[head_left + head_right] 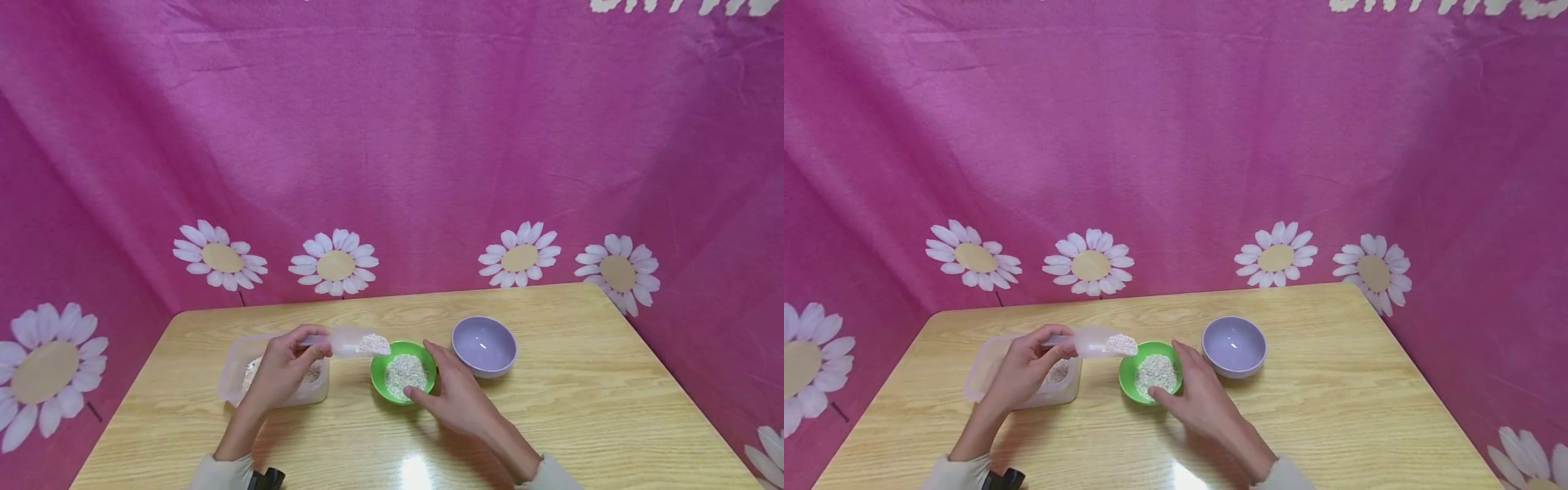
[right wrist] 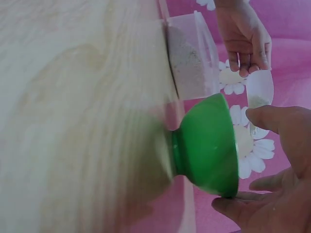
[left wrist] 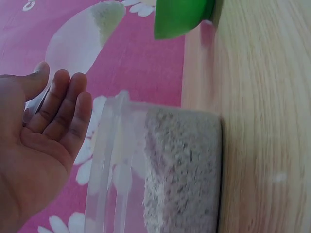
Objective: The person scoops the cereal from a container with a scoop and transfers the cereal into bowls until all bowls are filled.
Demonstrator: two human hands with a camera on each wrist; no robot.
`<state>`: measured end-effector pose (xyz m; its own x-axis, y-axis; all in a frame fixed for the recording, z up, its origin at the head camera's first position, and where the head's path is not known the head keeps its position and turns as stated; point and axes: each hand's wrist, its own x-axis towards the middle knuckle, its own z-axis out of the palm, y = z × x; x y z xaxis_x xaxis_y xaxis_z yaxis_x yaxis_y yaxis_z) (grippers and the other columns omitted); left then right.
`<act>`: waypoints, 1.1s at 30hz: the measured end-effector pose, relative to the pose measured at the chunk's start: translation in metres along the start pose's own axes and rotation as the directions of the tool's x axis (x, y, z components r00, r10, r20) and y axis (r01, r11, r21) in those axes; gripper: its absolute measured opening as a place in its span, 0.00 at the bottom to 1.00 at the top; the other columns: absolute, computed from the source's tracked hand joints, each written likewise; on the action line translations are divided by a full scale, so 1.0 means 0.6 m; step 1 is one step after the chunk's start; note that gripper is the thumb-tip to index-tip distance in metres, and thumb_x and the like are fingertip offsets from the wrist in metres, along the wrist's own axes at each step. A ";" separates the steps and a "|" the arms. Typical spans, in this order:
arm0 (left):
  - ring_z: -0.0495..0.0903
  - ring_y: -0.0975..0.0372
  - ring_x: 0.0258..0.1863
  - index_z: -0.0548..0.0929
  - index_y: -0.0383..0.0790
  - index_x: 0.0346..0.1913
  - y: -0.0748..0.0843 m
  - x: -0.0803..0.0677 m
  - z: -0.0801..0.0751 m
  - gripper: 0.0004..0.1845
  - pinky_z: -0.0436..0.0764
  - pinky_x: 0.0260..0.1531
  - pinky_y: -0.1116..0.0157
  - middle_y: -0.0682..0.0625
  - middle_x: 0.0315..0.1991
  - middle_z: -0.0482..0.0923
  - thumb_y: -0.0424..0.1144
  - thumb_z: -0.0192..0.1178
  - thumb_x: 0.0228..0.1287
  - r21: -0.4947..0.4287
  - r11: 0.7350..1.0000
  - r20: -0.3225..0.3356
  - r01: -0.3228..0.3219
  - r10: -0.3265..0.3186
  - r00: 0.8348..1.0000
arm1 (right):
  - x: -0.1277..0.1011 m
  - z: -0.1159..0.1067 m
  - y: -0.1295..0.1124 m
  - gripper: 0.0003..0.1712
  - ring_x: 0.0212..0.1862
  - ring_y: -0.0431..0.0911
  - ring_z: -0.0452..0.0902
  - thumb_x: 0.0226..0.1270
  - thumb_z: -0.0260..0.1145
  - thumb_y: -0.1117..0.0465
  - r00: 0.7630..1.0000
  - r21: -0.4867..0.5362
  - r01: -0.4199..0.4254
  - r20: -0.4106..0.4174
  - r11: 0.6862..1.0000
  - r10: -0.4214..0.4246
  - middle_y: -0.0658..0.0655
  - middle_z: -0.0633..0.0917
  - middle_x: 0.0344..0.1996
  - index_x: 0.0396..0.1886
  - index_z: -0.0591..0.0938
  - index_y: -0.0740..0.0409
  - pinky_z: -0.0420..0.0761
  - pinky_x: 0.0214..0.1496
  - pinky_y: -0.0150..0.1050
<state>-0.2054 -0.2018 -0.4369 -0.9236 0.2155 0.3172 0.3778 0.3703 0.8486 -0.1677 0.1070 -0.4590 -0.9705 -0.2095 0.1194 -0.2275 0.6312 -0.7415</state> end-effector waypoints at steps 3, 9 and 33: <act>0.86 0.67 0.35 0.87 0.34 0.52 0.002 0.005 0.010 0.08 0.83 0.33 0.71 0.43 0.36 0.90 0.30 0.66 0.75 0.017 1.000 0.034 0.001 -0.002 0.999 | -0.002 0.003 0.008 0.55 0.79 0.64 0.69 0.65 0.80 0.47 1.000 0.002 -0.002 0.010 1.000 0.002 0.68 0.73 0.77 0.81 0.65 0.69 0.68 0.81 0.61; 0.89 0.65 0.38 0.87 0.36 0.50 0.003 0.015 0.025 0.06 0.86 0.41 0.70 0.48 0.38 0.92 0.30 0.67 0.74 0.099 0.991 0.109 -0.092 0.081 0.991 | -0.009 0.005 0.019 0.59 0.79 0.66 0.68 0.59 0.84 0.48 0.999 0.015 -0.024 0.023 1.000 0.024 0.71 0.73 0.77 0.81 0.65 0.71 0.67 0.80 0.63; 0.87 0.66 0.39 0.88 0.39 0.50 0.078 0.058 0.002 0.06 0.87 0.43 0.66 0.52 0.42 0.90 0.34 0.67 0.76 0.289 0.922 0.332 -0.256 0.154 0.931 | -0.011 0.006 0.026 0.58 0.77 0.65 0.70 0.58 0.86 0.49 0.999 0.030 -0.031 0.032 0.999 0.030 0.72 0.75 0.75 0.79 0.67 0.72 0.69 0.79 0.62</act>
<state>-0.2197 -0.1762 -0.3868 -0.7797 0.5575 0.2851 0.6036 0.5480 0.5790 -0.1647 0.1153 -0.4736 -0.9739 -0.2143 0.0754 -0.1944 0.6145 -0.7646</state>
